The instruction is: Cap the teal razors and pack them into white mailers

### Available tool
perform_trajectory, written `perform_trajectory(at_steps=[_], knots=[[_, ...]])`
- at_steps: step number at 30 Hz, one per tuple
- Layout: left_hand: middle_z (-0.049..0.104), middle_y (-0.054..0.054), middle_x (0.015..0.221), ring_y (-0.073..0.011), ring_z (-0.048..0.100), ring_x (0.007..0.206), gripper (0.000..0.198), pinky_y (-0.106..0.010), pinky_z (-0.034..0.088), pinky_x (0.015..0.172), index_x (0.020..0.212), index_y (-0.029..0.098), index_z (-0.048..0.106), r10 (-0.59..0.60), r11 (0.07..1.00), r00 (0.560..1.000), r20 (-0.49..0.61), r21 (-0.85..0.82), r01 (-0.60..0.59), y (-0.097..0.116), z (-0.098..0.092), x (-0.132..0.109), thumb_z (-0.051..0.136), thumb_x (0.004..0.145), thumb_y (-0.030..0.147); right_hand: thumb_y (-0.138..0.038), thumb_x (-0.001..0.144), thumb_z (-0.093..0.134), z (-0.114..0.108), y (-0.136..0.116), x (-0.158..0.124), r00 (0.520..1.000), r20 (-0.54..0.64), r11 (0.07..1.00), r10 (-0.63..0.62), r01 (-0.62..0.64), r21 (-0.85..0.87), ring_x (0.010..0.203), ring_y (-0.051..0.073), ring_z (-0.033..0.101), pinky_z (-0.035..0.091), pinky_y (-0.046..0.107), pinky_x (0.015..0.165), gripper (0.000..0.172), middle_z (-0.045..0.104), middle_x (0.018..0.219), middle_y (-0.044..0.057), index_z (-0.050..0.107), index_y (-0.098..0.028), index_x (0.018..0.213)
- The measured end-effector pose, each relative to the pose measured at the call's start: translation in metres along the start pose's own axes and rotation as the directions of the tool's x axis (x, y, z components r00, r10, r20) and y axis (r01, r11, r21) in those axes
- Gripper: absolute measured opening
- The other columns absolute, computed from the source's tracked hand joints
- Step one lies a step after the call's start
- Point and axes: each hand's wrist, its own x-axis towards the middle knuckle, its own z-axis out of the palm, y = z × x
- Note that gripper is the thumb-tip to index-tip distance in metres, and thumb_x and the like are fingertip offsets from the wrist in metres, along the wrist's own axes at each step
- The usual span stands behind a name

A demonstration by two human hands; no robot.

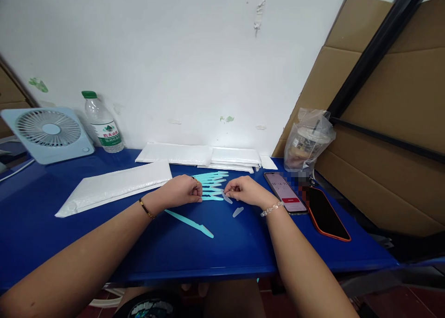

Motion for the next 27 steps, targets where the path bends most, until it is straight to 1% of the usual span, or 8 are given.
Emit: perform_trajectory(at_steps=[5, 10, 15, 20, 21, 23, 25, 27], knots=[[0.067, 0.000, 0.076, -0.0137, 0.056, 0.064, 0.015, -0.023, 0.029, 0.049, 0.073, 0.022, 0.066, 0.004, 1.000, 1.000, -0.005, 0.001, -0.004, 0.000, 0.000, 0.000, 0.062, 0.073, 0.036, -0.037, 0.070, 0.067, -0.001, 0.001, -0.001, 0.999, 0.020, 1.000, 0.026, -0.025, -0.012, 0.062, 0.014, 0.059, 0.044, 0.022, 0.054, 0.024, 0.067, 0.070, 0.002, 0.069, -0.016, 0.083], [0.067, -0.001, 0.077, -0.0140, 0.056, 0.065, 0.016, -0.023, 0.029, 0.050, 0.075, 0.022, 0.066, 0.020, 1.000, 1.000, -0.020, 0.011, -0.020, -0.001, 0.003, 0.001, 0.062, 0.074, 0.037, -0.031, 0.075, 0.063, 0.006, -0.001, 0.003, 0.998, -0.009, 0.998, -0.066, 0.066, -0.023, 0.069, 0.015, 0.062, 0.046, 0.023, 0.060, 0.016, 0.069, 0.077, 0.003, 0.069, -0.018, 0.081], [0.066, -0.001, 0.077, -0.0144, 0.057, 0.069, 0.014, -0.023, 0.032, 0.054, 0.078, 0.021, 0.067, 0.051, 0.999, 0.997, -0.057, 0.020, -0.050, -0.002, 0.014, 0.009, 0.058, 0.077, 0.032, -0.028, 0.077, 0.062, 0.018, -0.003, 0.013, 0.985, -0.096, 0.989, -0.140, 0.133, -0.069, 0.069, 0.015, 0.061, 0.046, 0.024, 0.062, 0.013, 0.067, 0.078, 0.004, 0.069, -0.018, 0.079], [0.065, -0.003, 0.085, -0.0165, 0.057, 0.077, 0.025, -0.023, 0.036, 0.059, 0.090, 0.020, 0.065, 0.054, 0.998, 0.991, -0.118, -0.003, -0.055, 0.002, 0.002, 0.003, 0.060, 0.076, 0.040, -0.034, 0.074, 0.066, 0.001, 0.001, 0.003, 0.983, -0.149, 0.995, -0.104, 0.104, -0.005, 0.067, 0.014, 0.058, 0.046, 0.024, 0.060, 0.021, 0.064, 0.078, 0.004, 0.068, -0.017, 0.085], [0.064, -0.003, 0.087, -0.0163, 0.057, 0.078, 0.030, -0.023, 0.037, 0.059, 0.092, 0.020, 0.065, 0.060, 0.997, 0.993, -0.098, -0.050, -0.065, 0.004, -0.004, 0.000, 0.061, 0.074, 0.044, -0.036, 0.073, 0.067, -0.006, 0.002, -0.003, 0.988, -0.120, 0.995, -0.100, 0.102, 0.013, 0.068, 0.014, 0.057, 0.046, 0.024, 0.060, 0.023, 0.063, 0.080, 0.004, 0.068, -0.017, 0.086], [0.064, -0.001, 0.084, -0.0143, 0.057, 0.073, 0.036, -0.021, 0.038, 0.057, 0.091, 0.020, 0.065, 0.093, 0.982, 0.993, 0.073, -0.172, -0.079, 0.007, -0.015, -0.008, 0.066, 0.067, 0.048, -0.037, 0.069, 0.070, -0.018, 0.002, -0.013, 0.996, 0.023, 0.995, -0.091, 0.090, 0.034, 0.067, 0.013, 0.056, 0.045, 0.023, 0.058, 0.028, 0.063, 0.082, 0.004, 0.069, -0.018, 0.088], [0.064, 0.001, 0.078, -0.0123, 0.056, 0.065, 0.038, -0.020, 0.037, 0.053, 0.088, 0.022, 0.067, 0.133, 0.971, 0.951, 0.281, -0.228, -0.068, 0.009, -0.022, -0.014, 0.074, 0.058, 0.045, -0.037, 0.064, 0.074, -0.024, 0.000, -0.019, 0.985, 0.147, 0.996, -0.085, 0.084, 0.012, 0.064, 0.012, 0.054, 0.044, 0.022, 0.055, 0.031, 0.062, 0.083, 0.003, 0.070, -0.019, 0.088], [0.063, 0.003, 0.071, -0.0113, 0.054, 0.059, 0.032, -0.020, 0.035, 0.050, 0.082, 0.022, 0.068, 0.128, 0.977, 0.919, 0.374, -0.209, -0.051, 0.011, -0.022, -0.017, 0.076, 0.056, 0.038, -0.036, 0.063, 0.074, -0.022, -0.003, -0.020, 0.975, 0.206, 0.996, -0.083, 0.087, -0.013, 0.062, 0.011, 0.052, 0.043, 0.022, 0.054, 0.028, 0.061, 0.083, 0.002, 0.070, -0.019, 0.084]])
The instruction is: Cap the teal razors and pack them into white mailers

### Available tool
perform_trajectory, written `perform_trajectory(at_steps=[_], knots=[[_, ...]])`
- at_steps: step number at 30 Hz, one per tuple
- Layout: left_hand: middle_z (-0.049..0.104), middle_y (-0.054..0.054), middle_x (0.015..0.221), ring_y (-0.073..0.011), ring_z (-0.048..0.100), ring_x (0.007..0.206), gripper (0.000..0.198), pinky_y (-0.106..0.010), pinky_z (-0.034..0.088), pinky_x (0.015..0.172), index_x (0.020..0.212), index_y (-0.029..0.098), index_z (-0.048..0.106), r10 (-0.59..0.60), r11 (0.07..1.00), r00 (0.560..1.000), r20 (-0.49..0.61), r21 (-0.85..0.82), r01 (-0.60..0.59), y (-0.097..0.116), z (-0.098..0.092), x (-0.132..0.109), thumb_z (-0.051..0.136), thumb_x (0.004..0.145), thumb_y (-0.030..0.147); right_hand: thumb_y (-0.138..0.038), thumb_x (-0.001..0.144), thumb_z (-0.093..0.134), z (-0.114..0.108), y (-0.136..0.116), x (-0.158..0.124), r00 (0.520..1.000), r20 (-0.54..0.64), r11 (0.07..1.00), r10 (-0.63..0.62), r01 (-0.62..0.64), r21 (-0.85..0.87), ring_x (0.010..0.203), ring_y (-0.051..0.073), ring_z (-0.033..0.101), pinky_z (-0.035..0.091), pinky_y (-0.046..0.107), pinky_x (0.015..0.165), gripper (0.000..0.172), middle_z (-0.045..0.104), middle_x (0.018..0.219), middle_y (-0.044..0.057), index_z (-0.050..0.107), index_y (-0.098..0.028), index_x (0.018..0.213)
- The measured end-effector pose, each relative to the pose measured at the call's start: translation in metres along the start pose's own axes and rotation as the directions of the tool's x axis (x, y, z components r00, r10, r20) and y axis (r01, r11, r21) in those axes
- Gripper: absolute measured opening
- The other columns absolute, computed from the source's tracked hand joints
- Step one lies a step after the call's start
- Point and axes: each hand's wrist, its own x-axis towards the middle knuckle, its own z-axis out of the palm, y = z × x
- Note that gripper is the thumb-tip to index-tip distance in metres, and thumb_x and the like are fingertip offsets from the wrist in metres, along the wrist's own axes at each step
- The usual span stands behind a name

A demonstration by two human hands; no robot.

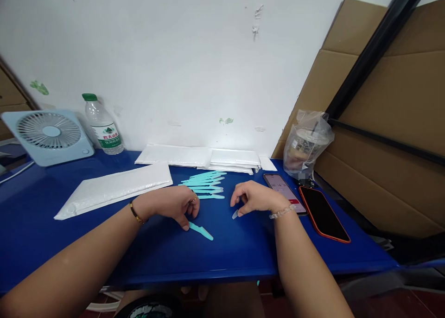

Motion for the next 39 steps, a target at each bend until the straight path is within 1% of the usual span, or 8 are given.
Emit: perform_trajectory(at_steps=[4, 8, 12, 14, 17, 33, 37, 39], knots=[[0.063, 0.002, 0.066, -0.0108, 0.053, 0.056, 0.013, -0.021, 0.033, 0.048, 0.074, 0.020, 0.067, -0.032, 0.999, 0.998, -0.058, 0.013, 0.033, 0.001, 0.006, 0.004, 0.069, 0.066, 0.030, -0.032, 0.070, 0.068, 0.013, -0.004, 0.010, 1.000, 0.006, 0.999, 0.023, -0.024, 0.031, 0.059, 0.011, 0.052, 0.042, 0.022, 0.053, 0.016, 0.060, 0.071, 0.001, 0.065, -0.017, 0.073], [0.062, 0.002, 0.067, -0.0110, 0.053, 0.059, 0.013, -0.020, 0.036, 0.051, 0.075, 0.019, 0.064, -0.006, 0.999, 0.978, -0.210, -0.049, -0.005, -0.005, 0.007, 0.010, 0.063, 0.071, 0.031, -0.032, 0.076, 0.062, 0.018, -0.002, 0.019, 0.975, -0.215, 0.961, 0.051, 0.011, 0.278, 0.057, 0.011, 0.057, 0.046, 0.024, 0.053, 0.020, 0.060, 0.068, -0.001, 0.060, -0.018, 0.090], [0.062, 0.000, 0.074, -0.0119, 0.056, 0.066, 0.022, -0.020, 0.041, 0.057, 0.082, 0.017, 0.061, -0.077, 0.967, 0.911, -0.405, -0.251, -0.030, -0.017, 0.007, 0.020, 0.061, 0.072, 0.037, -0.037, 0.074, 0.066, 0.018, -0.001, 0.028, 0.808, -0.557, 0.814, 0.192, 0.185, 0.551, 0.065, 0.015, 0.064, 0.051, 0.026, 0.059, 0.027, 0.062, 0.072, 0.001, 0.058, -0.017, 0.089], [0.062, 0.000, 0.074, -0.0125, 0.056, 0.068, 0.027, -0.021, 0.043, 0.059, 0.084, 0.017, 0.060, -0.119, 0.941, 0.896, -0.427, -0.337, -0.036, -0.022, 0.007, 0.024, 0.061, 0.071, 0.040, -0.039, 0.071, 0.068, 0.018, 0.000, 0.031, 0.728, -0.622, 0.748, 0.287, 0.235, 0.620, 0.069, 0.017, 0.066, 0.050, 0.024, 0.056, 0.028, 0.064, 0.072, 0.003, 0.058, -0.016, 0.084], [0.062, -0.001, 0.074, -0.0130, 0.057, 0.068, 0.029, -0.022, 0.045, 0.060, 0.084, 0.016, 0.060, -0.146, 0.920, 0.890, -0.433, -0.391, -0.039, -0.026, 0.006, 0.027, 0.062, 0.070, 0.042, -0.040, 0.070, 0.070, 0.019, -0.001, 0.033, 0.685, -0.650, 0.718, 0.328, 0.266, 0.643, 0.060, 0.014, 0.064, 0.042, 0.019, 0.045, 0.029, 0.065, 0.070, 0.003, 0.061, -0.016, 0.081], [0.062, -0.002, 0.075, -0.0139, 0.057, 0.069, 0.034, -0.024, 0.045, 0.063, 0.085, 0.016, 0.060, -0.131, 0.922, 0.889, -0.439, -0.384, -0.053, -0.021, 0.005, 0.027, 0.061, 0.069, 0.046, -0.040, 0.070, 0.070, 0.034, -0.009, 0.046, 0.812, -0.530, 0.706, 0.243, 0.227, 0.671, 0.052, 0.011, 0.061, 0.039, 0.019, 0.041, 0.027, 0.068, 0.074, 0.004, 0.061, -0.016, 0.078], [0.063, -0.006, 0.094, -0.0194, 0.057, 0.089, 0.037, -0.029, 0.045, 0.076, 0.097, 0.018, 0.060, -0.106, 0.983, 0.847, -0.521, -0.184, 0.009, -0.022, 0.009, 0.026, 0.055, 0.075, 0.047, -0.041, 0.070, 0.069, 0.036, -0.003, 0.049, 0.817, -0.523, 0.797, 0.241, 0.140, 0.587, 0.050, 0.009, 0.053, 0.038, 0.020, 0.044, 0.028, 0.066, 0.069, 0.002, 0.064, -0.015, 0.076], [0.054, -0.010, 0.120, -0.0262, 0.046, 0.112, 0.059, -0.035, 0.039, 0.090, 0.116, 0.020, 0.053, -0.055, 0.998, 0.806, -0.589, 0.003, 0.070, -0.026, 0.012, 0.026, 0.061, 0.069, 0.054, -0.042, 0.070, 0.067, 0.036, 0.003, 0.049, 0.826, -0.511, 0.865, 0.237, 0.061, 0.499, 0.055, 0.010, 0.054, 0.042, 0.022, 0.051, 0.028, 0.064, 0.066, 0.001, 0.066, -0.014, 0.075]])
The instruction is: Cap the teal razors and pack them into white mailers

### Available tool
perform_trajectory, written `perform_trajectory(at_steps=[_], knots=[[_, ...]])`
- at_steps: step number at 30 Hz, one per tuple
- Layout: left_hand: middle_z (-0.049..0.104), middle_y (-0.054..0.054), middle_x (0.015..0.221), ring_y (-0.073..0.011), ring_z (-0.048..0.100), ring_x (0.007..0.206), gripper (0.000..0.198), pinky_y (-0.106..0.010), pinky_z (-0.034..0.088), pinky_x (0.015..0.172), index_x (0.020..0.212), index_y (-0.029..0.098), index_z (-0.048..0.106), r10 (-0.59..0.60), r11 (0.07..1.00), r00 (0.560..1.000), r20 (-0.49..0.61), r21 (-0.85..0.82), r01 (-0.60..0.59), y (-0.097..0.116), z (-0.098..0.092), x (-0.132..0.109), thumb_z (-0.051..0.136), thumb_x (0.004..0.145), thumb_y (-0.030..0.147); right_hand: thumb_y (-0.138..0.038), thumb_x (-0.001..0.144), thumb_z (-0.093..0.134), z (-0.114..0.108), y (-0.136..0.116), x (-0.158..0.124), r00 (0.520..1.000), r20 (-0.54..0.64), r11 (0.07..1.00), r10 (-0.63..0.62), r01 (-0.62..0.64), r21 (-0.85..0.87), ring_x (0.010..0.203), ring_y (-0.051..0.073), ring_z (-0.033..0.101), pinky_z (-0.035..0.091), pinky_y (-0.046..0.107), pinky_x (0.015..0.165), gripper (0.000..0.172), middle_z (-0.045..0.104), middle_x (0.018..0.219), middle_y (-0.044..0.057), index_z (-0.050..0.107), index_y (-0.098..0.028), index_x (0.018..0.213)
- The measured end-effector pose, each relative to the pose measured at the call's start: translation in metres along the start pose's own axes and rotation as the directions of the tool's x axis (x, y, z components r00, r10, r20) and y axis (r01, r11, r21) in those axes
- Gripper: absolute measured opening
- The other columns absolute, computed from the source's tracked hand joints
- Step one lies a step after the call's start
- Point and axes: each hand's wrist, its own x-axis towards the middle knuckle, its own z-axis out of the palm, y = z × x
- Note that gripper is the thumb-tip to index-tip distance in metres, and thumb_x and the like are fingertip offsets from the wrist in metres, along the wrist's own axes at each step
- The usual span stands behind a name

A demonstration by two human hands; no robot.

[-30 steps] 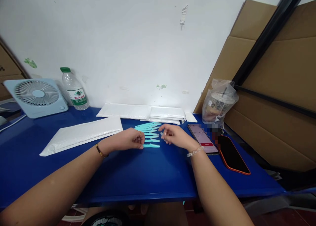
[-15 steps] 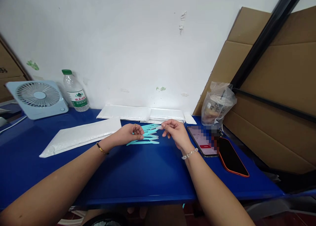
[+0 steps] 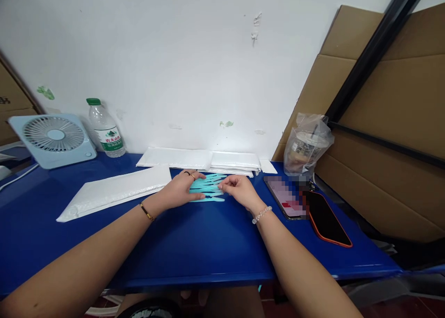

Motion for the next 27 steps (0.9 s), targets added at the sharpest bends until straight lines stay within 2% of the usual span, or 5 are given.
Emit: perform_trajectory(at_steps=[4, 11, 18, 23, 27], knots=[[0.035, -0.016, 0.140, -0.0335, 0.027, 0.127, 0.107, -0.041, 0.031, 0.097, 0.140, 0.018, 0.025, -0.038, 0.979, 0.997, 0.063, 0.202, 0.025, -0.011, 0.008, 0.000, 0.064, 0.054, 0.070, -0.047, 0.071, 0.065, -0.005, 0.007, 0.002, 0.994, 0.063, 0.946, -0.094, 0.109, -0.307, 0.078, 0.019, 0.058, 0.047, 0.033, 0.071, 0.034, 0.063, 0.082, 0.005, 0.069, -0.017, 0.088], [0.045, -0.009, 0.133, -0.0267, 0.036, 0.122, 0.065, -0.034, 0.034, 0.093, 0.131, 0.021, 0.039, 0.003, 0.981, 0.986, 0.168, 0.192, -0.035, -0.009, 0.013, 0.002, 0.057, 0.076, 0.049, -0.062, 0.059, 0.069, -0.006, 0.009, 0.003, 0.948, 0.264, 0.714, -0.176, 0.307, -0.629, 0.130, 0.034, 0.023, 0.024, 0.053, 0.103, 0.099, 0.027, 0.143, 0.011, 0.025, -0.029, 0.141], [0.057, -0.011, 0.110, -0.0237, 0.047, 0.104, 0.035, -0.032, 0.039, 0.087, 0.116, 0.015, 0.052, 0.066, 0.960, 0.987, 0.146, 0.261, -0.103, 0.006, 0.014, -0.004, 0.047, 0.085, 0.032, -0.054, 0.082, 0.051, 0.007, 0.004, -0.001, 0.916, 0.342, 0.656, -0.208, 0.390, -0.646, 0.109, 0.026, 0.045, 0.039, 0.041, 0.092, 0.054, 0.046, 0.121, 0.012, 0.046, -0.024, 0.126], [0.056, -0.011, 0.109, -0.0232, 0.047, 0.104, 0.032, -0.032, 0.039, 0.088, 0.113, 0.015, 0.053, 0.087, 0.956, 0.987, 0.134, 0.266, -0.120, 0.006, 0.016, -0.004, 0.046, 0.086, 0.030, -0.064, 0.072, 0.056, 0.006, 0.008, 0.000, 0.961, 0.209, 0.583, -0.179, 0.275, -0.765, 0.120, 0.034, 0.034, 0.032, 0.052, 0.093, 0.071, 0.039, 0.129, 0.014, 0.040, -0.026, 0.130], [0.055, -0.010, 0.112, -0.0233, 0.047, 0.106, 0.032, -0.033, 0.038, 0.089, 0.113, 0.016, 0.052, 0.085, 0.964, 0.989, 0.123, 0.240, -0.112, 0.002, 0.017, -0.003, 0.047, 0.086, 0.032, -0.058, 0.077, 0.056, 0.009, 0.009, 0.001, 0.947, 0.255, 0.617, -0.197, 0.322, -0.718, 0.105, 0.028, 0.045, 0.039, 0.045, 0.087, 0.054, 0.048, 0.113, 0.011, 0.048, -0.024, 0.119]])
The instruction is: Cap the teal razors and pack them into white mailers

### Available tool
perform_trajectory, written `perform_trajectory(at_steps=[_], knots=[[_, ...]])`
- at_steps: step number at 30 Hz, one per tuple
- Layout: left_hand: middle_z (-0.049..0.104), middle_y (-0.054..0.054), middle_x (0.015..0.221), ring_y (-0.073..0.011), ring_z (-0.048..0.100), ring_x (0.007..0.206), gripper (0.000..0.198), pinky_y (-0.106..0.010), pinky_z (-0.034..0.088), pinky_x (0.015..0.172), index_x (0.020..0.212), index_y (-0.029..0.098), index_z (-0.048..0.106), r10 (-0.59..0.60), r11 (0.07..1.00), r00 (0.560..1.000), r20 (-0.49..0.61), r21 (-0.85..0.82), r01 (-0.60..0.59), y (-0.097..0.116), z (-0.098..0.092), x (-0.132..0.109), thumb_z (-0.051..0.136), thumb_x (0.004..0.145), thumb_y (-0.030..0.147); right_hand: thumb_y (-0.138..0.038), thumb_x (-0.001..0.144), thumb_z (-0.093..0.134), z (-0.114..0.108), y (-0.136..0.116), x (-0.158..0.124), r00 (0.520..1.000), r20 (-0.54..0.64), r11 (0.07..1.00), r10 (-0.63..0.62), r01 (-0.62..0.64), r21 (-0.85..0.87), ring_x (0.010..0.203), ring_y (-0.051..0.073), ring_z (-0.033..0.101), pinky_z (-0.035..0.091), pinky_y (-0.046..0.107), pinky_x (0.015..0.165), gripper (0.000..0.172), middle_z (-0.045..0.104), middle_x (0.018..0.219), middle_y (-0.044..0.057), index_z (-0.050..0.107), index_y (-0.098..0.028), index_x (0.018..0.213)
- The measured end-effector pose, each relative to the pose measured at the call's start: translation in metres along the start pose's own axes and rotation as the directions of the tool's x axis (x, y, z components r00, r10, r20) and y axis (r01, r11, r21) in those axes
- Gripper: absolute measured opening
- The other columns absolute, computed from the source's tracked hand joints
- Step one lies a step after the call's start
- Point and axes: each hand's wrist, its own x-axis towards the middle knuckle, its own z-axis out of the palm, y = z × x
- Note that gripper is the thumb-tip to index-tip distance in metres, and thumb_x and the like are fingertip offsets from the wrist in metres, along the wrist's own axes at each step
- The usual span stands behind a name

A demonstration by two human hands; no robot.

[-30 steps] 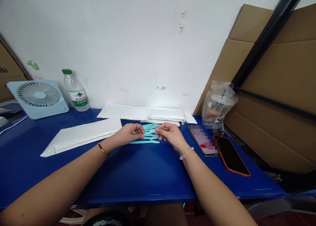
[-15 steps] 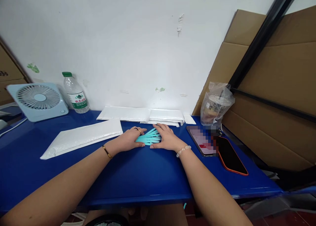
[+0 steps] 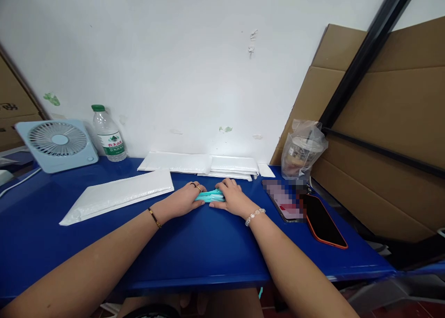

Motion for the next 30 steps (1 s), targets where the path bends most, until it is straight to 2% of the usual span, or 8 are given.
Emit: perform_trajectory(at_steps=[5, 15, 19, 22, 24, 26, 28, 30], knots=[[0.058, -0.010, 0.102, -0.0222, 0.054, 0.095, 0.028, -0.031, 0.042, 0.081, 0.107, 0.014, 0.053, -0.010, 1.000, 1.000, 0.026, 0.010, 0.010, 0.000, 0.000, 0.002, 0.046, 0.085, 0.030, -0.045, 0.083, 0.055, 0.009, -0.015, 0.004, 0.991, -0.104, 0.996, -0.082, 0.084, 0.012, 0.089, 0.023, 0.048, 0.044, 0.036, 0.078, 0.029, 0.052, 0.094, 0.008, 0.053, -0.020, 0.097], [0.062, -0.011, 0.093, -0.0252, 0.059, 0.086, 0.020, -0.033, 0.045, 0.074, 0.089, 0.016, 0.054, -0.012, 0.978, 1.000, 0.011, 0.211, 0.010, 0.010, 0.002, 0.001, 0.055, 0.072, 0.025, -0.022, 0.081, 0.054, 0.005, -0.036, 0.001, 0.995, 0.008, 0.989, -0.104, 0.104, -0.109, 0.077, 0.021, 0.055, 0.043, 0.032, 0.068, 0.014, 0.058, 0.086, 0.008, 0.050, -0.017, 0.093], [0.063, -0.009, 0.090, -0.0247, 0.061, 0.083, 0.026, -0.032, 0.045, 0.070, 0.098, 0.017, 0.050, -0.075, 0.986, 0.997, -0.008, 0.152, 0.076, 0.017, -0.003, 0.001, 0.054, 0.075, 0.030, -0.023, 0.076, 0.059, -0.020, -0.045, -0.002, 0.999, 0.034, 0.980, -0.004, -0.003, 0.199, 0.064, 0.016, 0.057, 0.042, 0.027, 0.059, 0.023, 0.061, 0.079, 0.002, 0.051, -0.020, 0.097], [0.063, -0.006, 0.085, -0.0230, 0.061, 0.079, 0.027, -0.030, 0.044, 0.067, 0.092, 0.019, 0.051, -0.121, 0.985, 0.989, -0.080, -0.130, 0.110, 0.021, -0.009, 0.002, 0.055, 0.076, 0.041, -0.033, 0.076, 0.062, -0.053, -0.052, -0.003, 0.994, 0.108, 0.858, 0.000, -0.055, 0.510, 0.058, 0.013, 0.056, 0.044, 0.025, 0.054, 0.032, 0.061, 0.076, -0.001, 0.052, -0.022, 0.104], [0.059, -0.001, 0.073, -0.0182, 0.058, 0.070, 0.025, -0.027, 0.043, 0.061, 0.082, 0.018, 0.050, -0.126, 0.894, 0.987, -0.104, -0.443, 0.068, 0.024, -0.013, 0.001, 0.054, 0.077, 0.043, -0.036, 0.071, 0.068, -0.069, -0.057, -0.002, 0.996, 0.070, 0.786, -0.059, 0.004, 0.618, 0.069, 0.015, 0.058, 0.047, 0.027, 0.062, 0.044, 0.063, 0.085, 0.001, 0.053, -0.022, 0.109], [0.047, 0.004, 0.056, -0.0115, 0.049, 0.053, 0.026, -0.025, 0.038, 0.052, 0.073, 0.018, 0.046, -0.097, 0.693, 0.995, -0.028, -0.720, 0.048, 0.028, -0.014, -0.002, 0.056, 0.076, 0.042, -0.037, 0.063, 0.075, -0.074, -0.064, 0.003, 0.995, -0.049, 0.734, -0.089, 0.098, 0.672, 0.086, 0.018, 0.058, 0.047, 0.030, 0.074, 0.057, 0.061, 0.099, 0.004, 0.053, -0.023, 0.113], [0.034, 0.008, 0.048, -0.0068, 0.036, 0.043, 0.031, -0.023, 0.032, 0.045, 0.066, 0.019, 0.042, -0.003, 0.497, 0.993, 0.121, -0.861, 0.106, 0.033, -0.013, -0.005, 0.063, 0.069, 0.041, -0.037, 0.059, 0.078, -0.066, -0.073, 0.009, 0.985, -0.121, 0.655, -0.125, 0.173, 0.736, 0.099, 0.021, 0.055, 0.044, 0.033, 0.084, 0.062, 0.058, 0.109, 0.006, 0.054, -0.022, 0.114], [0.030, 0.010, 0.046, -0.0050, 0.031, 0.041, 0.039, -0.023, 0.031, 0.043, 0.058, 0.019, 0.038, 0.105, 0.413, 0.964, 0.246, -0.892, 0.183, 0.036, -0.010, -0.008, 0.069, 0.062, 0.041, -0.039, 0.063, 0.075, -0.051, -0.082, 0.014, 0.973, -0.086, 0.532, -0.215, 0.190, 0.825, 0.105, 0.022, 0.053, 0.043, 0.036, 0.089, 0.048, 0.059, 0.110, 0.007, 0.060, -0.021, 0.105]])
